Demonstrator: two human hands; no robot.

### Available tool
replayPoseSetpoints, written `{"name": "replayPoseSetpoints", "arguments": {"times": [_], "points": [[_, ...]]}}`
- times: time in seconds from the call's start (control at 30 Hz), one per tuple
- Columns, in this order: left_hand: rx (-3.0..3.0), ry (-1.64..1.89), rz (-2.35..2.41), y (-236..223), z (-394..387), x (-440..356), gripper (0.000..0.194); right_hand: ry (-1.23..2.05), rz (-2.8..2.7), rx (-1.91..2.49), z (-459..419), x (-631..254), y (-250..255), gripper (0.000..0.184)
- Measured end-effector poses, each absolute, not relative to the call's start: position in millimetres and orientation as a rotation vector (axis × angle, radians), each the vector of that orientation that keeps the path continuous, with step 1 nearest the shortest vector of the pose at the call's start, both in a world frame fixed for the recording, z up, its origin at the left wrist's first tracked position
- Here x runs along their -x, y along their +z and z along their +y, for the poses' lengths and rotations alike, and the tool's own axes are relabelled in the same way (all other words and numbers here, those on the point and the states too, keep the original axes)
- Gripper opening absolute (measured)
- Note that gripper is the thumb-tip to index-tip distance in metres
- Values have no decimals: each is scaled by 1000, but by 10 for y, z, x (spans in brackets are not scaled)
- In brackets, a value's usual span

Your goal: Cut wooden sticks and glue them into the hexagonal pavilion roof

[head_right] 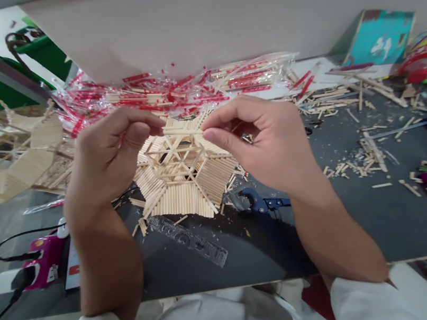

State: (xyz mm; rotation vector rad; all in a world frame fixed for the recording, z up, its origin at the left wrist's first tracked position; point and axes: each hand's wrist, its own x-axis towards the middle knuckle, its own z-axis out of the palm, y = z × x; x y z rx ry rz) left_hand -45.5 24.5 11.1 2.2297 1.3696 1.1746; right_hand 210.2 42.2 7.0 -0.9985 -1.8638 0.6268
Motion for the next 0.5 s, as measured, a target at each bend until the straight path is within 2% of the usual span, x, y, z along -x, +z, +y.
{"name": "replayPoseSetpoints", "arguments": {"times": [0.17,0.3,0.43,0.5], "points": [[-2139,1261,1108,64,239,340,34,664,-1868,999,416,-2099,73,10],[-2183,1394,1264,49,228,281,3,659,-1884,1005,431,-2123,52,14],[-2111,1447,1470,113,198,450,3,636,-1861,1033,461,-2162,39,12],[-2067,1543,1642,119,214,623,8,618,-1875,1058,474,-2176,41,9]]}}
